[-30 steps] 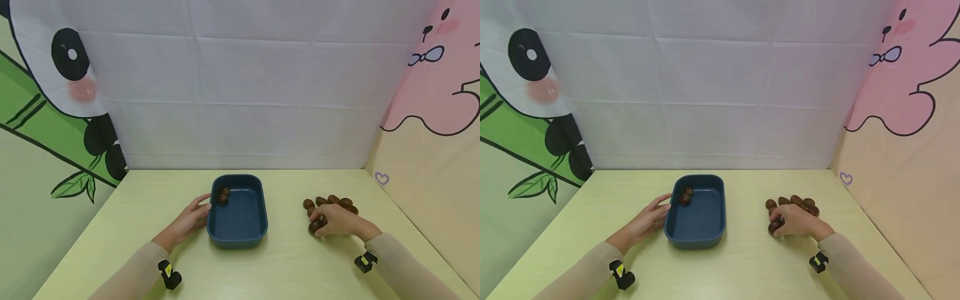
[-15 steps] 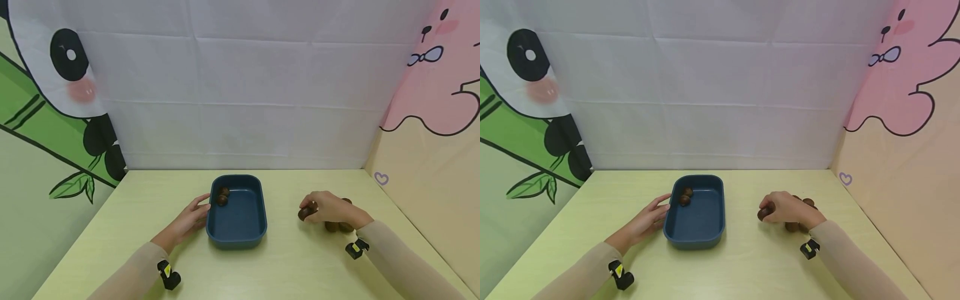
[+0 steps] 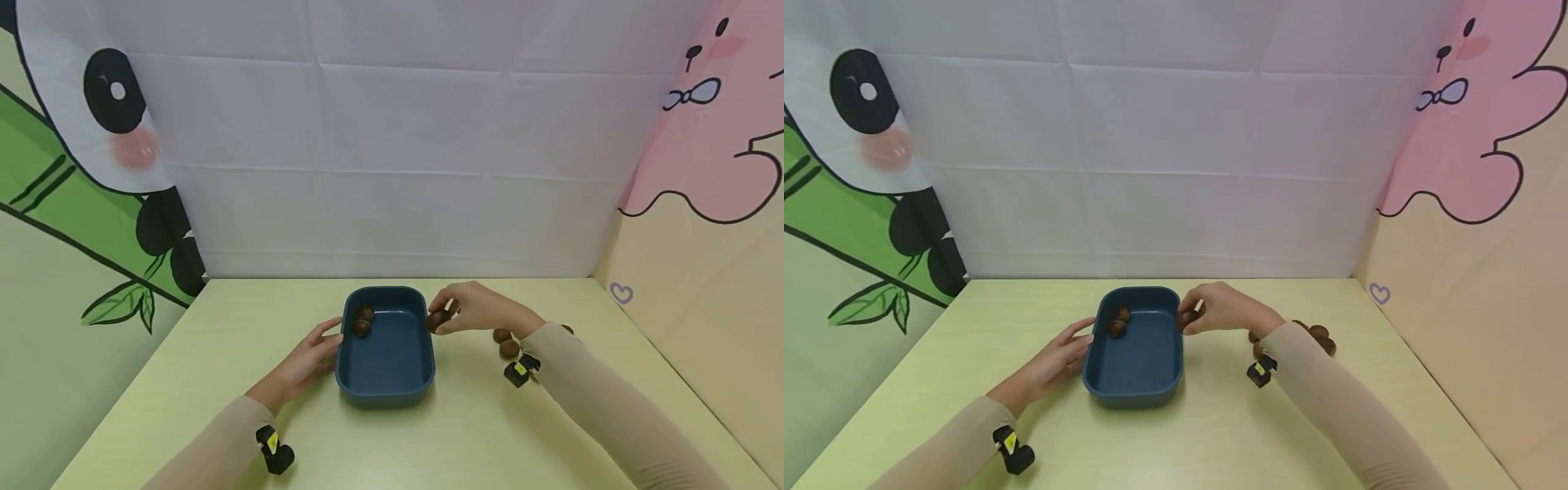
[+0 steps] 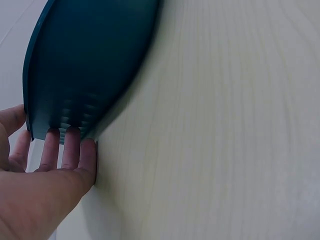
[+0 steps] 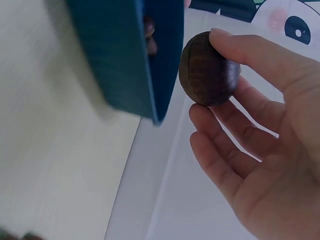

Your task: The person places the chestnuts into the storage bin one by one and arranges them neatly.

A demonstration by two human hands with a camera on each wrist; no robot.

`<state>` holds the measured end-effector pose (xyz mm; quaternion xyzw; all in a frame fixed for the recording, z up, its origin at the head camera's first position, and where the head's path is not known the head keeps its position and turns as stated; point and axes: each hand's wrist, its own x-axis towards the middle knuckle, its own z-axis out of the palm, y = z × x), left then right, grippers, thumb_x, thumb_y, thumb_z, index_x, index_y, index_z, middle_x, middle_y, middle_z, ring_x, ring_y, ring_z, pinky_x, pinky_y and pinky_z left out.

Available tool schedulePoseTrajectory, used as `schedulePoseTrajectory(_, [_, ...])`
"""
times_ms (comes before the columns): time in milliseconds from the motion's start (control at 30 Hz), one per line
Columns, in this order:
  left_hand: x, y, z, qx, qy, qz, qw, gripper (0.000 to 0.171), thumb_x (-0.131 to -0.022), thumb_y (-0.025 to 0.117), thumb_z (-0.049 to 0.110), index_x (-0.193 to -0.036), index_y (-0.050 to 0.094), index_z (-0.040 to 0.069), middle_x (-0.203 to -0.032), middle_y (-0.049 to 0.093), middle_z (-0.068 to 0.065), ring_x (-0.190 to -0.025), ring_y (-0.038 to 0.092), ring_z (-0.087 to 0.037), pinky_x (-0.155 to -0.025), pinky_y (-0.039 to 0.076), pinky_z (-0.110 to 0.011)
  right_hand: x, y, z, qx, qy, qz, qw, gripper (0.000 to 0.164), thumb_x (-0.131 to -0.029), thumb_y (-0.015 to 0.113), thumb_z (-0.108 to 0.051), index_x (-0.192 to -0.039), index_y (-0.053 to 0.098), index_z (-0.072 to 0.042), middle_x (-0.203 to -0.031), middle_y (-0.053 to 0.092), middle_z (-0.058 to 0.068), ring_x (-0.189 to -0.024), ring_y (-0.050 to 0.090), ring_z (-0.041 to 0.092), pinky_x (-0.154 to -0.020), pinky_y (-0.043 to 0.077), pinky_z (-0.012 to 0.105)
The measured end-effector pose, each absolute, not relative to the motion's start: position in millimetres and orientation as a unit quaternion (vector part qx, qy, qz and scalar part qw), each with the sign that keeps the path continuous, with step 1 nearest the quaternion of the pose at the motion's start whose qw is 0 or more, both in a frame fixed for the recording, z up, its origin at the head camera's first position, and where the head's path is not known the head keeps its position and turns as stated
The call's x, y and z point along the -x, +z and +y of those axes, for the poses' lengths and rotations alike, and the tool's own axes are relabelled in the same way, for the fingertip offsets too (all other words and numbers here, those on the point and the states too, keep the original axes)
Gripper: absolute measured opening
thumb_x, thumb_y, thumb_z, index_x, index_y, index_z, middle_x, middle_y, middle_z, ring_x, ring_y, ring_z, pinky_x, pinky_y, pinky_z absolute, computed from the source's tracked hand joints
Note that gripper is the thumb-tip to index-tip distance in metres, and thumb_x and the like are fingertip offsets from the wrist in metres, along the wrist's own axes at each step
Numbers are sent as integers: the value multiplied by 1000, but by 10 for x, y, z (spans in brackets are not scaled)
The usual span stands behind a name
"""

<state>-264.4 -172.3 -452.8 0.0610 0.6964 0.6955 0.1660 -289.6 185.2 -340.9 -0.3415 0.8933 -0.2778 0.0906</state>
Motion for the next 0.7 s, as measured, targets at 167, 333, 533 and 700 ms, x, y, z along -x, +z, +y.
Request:
schedulePoseTrajectory(167, [2643, -4529, -1725, -62, 696, 696, 166, 60, -106, 52, 31, -158, 25, 18, -152, 35, -25, -135, 45, -40, -111, 34, -56, 3013, -3374, 1458, 358, -286, 883, 106, 37, -87, 81, -25, -120, 70, -12, -113, 66, -5, -95, 65, 11, -80, 54, 30])
schedulePoseTrajectory(333, [2652, -4538, -1724, -61, 700, 692, 167, 58, -106, 52, 30, -158, 26, 18, -152, 36, -24, -135, 46, -39, -110, 35, -55, 3100, -3405, 1099, 387, -263, 877, 105, 39, -87, 81, -26, -120, 71, -9, -111, 67, -4, -92, 65, 7, -80, 53, 26])
schedulePoseTrajectory(533, [2652, -4537, -1725, -64, 698, 691, 174, 59, -107, 51, 31, -158, 24, 19, -152, 35, -23, -135, 45, -38, -111, 34, -55, 3198, -3520, 773, 379, -242, 887, 105, 38, -85, 82, -28, -118, 72, -12, -107, 69, -6, -94, 62, 10, -82, 51, 25])
schedulePoseTrajectory(700, [2653, -4532, -1737, -71, 693, 696, 172, 60, -107, 52, 30, -158, 23, 18, -152, 34, -24, -135, 45, -39, -111, 33, -56, 3285, -3663, 593, 342, -265, 893, 128, 36, -85, 83, -29, -116, 73, -14, -104, 71, -8, -97, 64, 8, -88, 51, 27])
